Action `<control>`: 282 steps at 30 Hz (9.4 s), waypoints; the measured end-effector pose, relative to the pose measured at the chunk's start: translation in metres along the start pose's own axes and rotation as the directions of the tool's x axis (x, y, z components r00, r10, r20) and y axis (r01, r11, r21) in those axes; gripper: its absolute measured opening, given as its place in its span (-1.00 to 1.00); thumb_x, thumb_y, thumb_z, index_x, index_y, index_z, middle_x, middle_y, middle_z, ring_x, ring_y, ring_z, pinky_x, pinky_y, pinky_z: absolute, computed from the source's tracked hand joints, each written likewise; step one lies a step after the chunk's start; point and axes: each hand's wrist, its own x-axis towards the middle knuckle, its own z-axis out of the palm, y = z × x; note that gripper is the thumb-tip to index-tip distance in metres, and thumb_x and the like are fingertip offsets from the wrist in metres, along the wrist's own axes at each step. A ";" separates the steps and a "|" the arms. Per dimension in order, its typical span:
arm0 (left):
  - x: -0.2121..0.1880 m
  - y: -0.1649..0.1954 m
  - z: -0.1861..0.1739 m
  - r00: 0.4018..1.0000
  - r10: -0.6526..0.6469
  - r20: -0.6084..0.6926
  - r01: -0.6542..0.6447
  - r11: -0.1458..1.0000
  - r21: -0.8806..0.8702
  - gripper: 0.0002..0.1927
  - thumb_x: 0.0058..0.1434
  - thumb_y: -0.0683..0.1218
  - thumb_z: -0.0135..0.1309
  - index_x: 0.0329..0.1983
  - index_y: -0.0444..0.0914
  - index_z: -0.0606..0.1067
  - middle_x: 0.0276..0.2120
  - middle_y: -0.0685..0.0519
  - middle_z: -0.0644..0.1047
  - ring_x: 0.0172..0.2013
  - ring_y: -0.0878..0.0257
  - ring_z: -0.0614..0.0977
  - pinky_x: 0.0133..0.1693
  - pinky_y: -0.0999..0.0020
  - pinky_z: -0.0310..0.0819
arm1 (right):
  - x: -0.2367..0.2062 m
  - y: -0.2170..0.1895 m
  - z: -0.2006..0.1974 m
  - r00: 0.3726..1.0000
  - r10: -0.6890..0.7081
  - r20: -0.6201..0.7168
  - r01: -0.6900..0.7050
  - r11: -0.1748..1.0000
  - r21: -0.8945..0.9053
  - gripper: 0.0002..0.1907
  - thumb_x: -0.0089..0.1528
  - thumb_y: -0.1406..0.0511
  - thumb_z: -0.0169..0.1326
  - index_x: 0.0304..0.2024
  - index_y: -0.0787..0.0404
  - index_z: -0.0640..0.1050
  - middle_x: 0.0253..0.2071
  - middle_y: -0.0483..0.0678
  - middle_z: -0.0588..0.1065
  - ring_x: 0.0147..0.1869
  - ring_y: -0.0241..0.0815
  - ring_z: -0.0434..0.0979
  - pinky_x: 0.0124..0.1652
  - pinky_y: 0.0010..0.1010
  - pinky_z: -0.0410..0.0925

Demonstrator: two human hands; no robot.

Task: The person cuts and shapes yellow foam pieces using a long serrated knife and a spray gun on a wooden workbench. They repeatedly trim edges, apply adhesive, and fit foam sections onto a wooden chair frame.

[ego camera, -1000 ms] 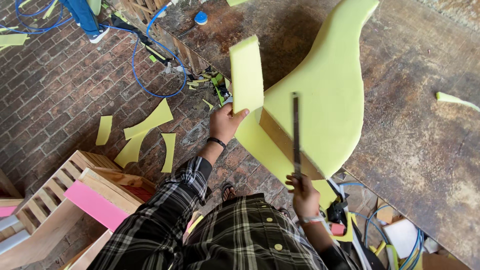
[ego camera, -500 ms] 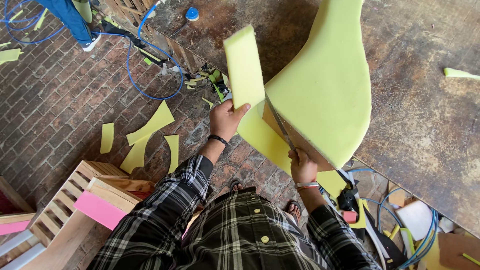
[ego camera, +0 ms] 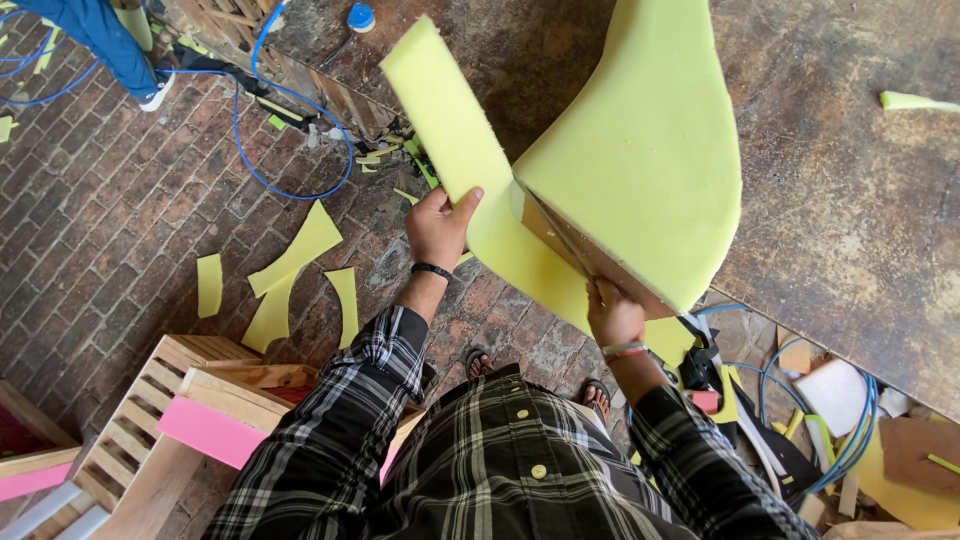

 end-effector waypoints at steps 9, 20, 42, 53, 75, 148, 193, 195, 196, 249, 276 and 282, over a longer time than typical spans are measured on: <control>0.006 -0.015 -0.001 0.999 0.009 -0.036 -0.012 0.998 -0.067 -0.78 0.21 -0.01 0.30 -0.16 -0.21 0.65 -0.35 0.11 0.71 -0.35 0.39 0.73 -0.33 0.44 0.65 | 0.001 0.002 0.003 0.999 -0.039 -0.005 0.039 0.999 -0.003 -0.84 0.29 0.21 0.17 -0.15 0.10 0.66 -0.39 0.09 0.60 -0.42 0.09 0.62 -0.40 -0.13 0.50; 0.013 -0.017 -0.009 0.990 -0.106 -0.093 0.105 0.994 -0.020 -0.77 0.19 0.04 0.32 -0.27 -0.21 0.66 -0.46 0.13 0.69 -0.46 0.38 0.68 -0.43 0.43 0.53 | 0.003 -0.006 -0.018 0.998 -0.048 0.042 0.050 0.998 -0.040 -0.83 0.26 0.21 0.18 -0.16 0.14 0.66 -0.41 0.11 0.57 -0.43 0.14 0.60 -0.38 -0.08 0.50; 0.003 -0.063 0.005 0.958 -0.285 0.030 0.285 0.958 0.020 -0.73 0.16 0.08 0.33 -0.33 -0.23 0.69 -0.48 0.06 0.69 -0.50 0.30 0.66 -0.45 0.34 0.52 | -0.001 -0.009 -0.030 0.936 0.144 0.320 -0.039 0.949 -0.312 -0.82 0.33 0.15 0.10 -0.28 0.06 0.60 -0.44 0.12 0.58 -0.42 0.21 0.61 -0.35 0.00 0.51; 0.011 -0.077 0.006 0.962 -0.271 0.022 0.272 0.958 -0.092 -0.65 0.12 -0.05 0.31 -0.08 -0.28 0.55 -0.20 -0.02 0.69 -0.26 0.22 0.74 -0.22 0.30 0.68 | 0.008 -0.014 -0.029 0.800 0.295 0.522 -0.005 0.874 -0.485 -0.76 0.36 0.11 0.06 -0.24 0.09 0.60 -0.37 0.16 0.61 -0.32 0.21 0.65 -0.30 0.00 0.53; -0.057 -0.122 0.042 0.758 -0.563 0.330 0.652 0.675 -0.345 -0.67 0.18 -0.23 0.24 -0.04 -0.34 0.41 -0.14 -0.12 0.59 -0.35 0.20 0.66 -0.38 0.35 0.63 | -0.017 0.012 -0.033 0.789 0.263 0.555 0.043 0.878 -0.477 -0.77 0.32 0.23 0.01 -0.26 0.24 0.60 -0.32 0.26 0.59 -0.28 0.23 0.65 -0.26 -0.04 0.54; -0.143 -0.132 -0.076 0.649 -0.629 -0.428 0.583 0.772 -0.252 -0.72 0.21 -0.28 0.07 0.01 -0.32 0.45 -0.26 -0.06 0.62 -0.54 0.21 0.67 -0.58 0.25 0.53 | -0.079 0.087 -0.057 0.677 -0.022 0.736 -0.306 0.901 0.308 -0.82 0.27 0.28 0.14 -0.19 0.25 0.67 -0.38 -0.04 0.69 -0.32 -0.26 0.74 -0.28 -0.41 0.53; 0.022 -0.094 0.027 0.675 -0.509 0.534 0.693 0.687 -0.220 -0.23 0.31 0.36 -0.16 0.44 -0.17 0.28 0.41 -0.11 0.27 0.38 -0.02 0.28 0.29 -0.08 0.19 | 0.123 -0.030 -0.067 0.851 0.431 0.300 -0.521 0.626 0.580 -0.83 0.39 0.34 0.06 -0.14 0.34 0.61 -0.45 -0.08 0.52 -0.48 -0.37 0.39 -0.46 -0.51 0.25; 0.031 -0.089 0.054 0.610 -0.565 0.556 0.762 0.611 -0.215 -0.18 0.33 0.41 -0.24 0.47 -0.18 0.24 0.43 -0.16 0.26 0.41 -0.06 0.25 0.32 -0.10 0.13 | 0.118 -0.029 -0.070 0.850 0.452 0.271 -0.522 0.657 0.544 -0.83 0.38 0.34 0.07 -0.16 0.35 0.61 -0.47 -0.06 0.52 -0.48 -0.34 0.41 -0.46 -0.50 0.27; 0.033 -0.089 0.066 0.561 -0.623 0.545 0.809 0.552 -0.202 -0.17 0.32 0.43 -0.27 0.47 -0.17 0.23 0.41 -0.19 0.30 0.40 -0.08 0.27 0.33 -0.10 0.12 | 0.117 -0.029 -0.072 0.853 0.461 0.245 -0.515 0.664 0.542 -0.83 0.38 0.34 0.06 -0.16 0.35 0.61 -0.47 -0.05 0.53 -0.47 -0.34 0.43 -0.45 -0.49 0.30; 0.365 0.070 0.191 -0.033 0.232 0.972 -0.412 0.883 -0.225 -0.19 0.29 0.49 -0.48 0.45 0.06 0.30 0.58 0.02 -0.03 0.56 -0.06 -0.24 0.44 -0.17 -0.51 | 0.265 0.006 0.024 0.460 0.888 0.005 -0.176 0.085 0.981 -0.86 0.49 0.36 -0.16 -0.03 0.24 0.45 0.11 0.17 0.51 0.13 0.01 0.54 0.10 -0.19 0.41; 0.304 0.095 0.143 0.247 0.263 0.933 -0.584 0.809 -0.073 -0.15 0.25 0.53 -0.29 0.47 0.01 0.29 0.55 -0.06 0.12 0.56 -0.03 -0.01 0.48 -0.02 -0.16 | 0.311 -0.030 -0.016 0.571 0.798 -0.193 -0.019 0.248 0.969 -0.92 0.43 0.37 -0.01 -0.15 0.23 0.50 -0.32 -0.01 0.58 -0.26 -0.12 0.65 -0.23 -0.26 0.53; 0.307 0.073 0.088 0.366 0.254 0.895 -0.096 0.967 -0.236 -0.21 0.28 0.36 -0.04 0.49 -0.06 0.21 0.55 -0.05 0.01 0.53 0.05 0.02 0.36 0.06 0.13 | 0.341 -0.092 -0.035 0.778 0.628 -0.022 -0.139 0.206 0.969 -0.85 0.43 0.31 -0.04 -0.13 0.21 0.54 -0.52 -0.10 0.51 -0.50 -0.26 0.52 -0.50 -0.45 0.31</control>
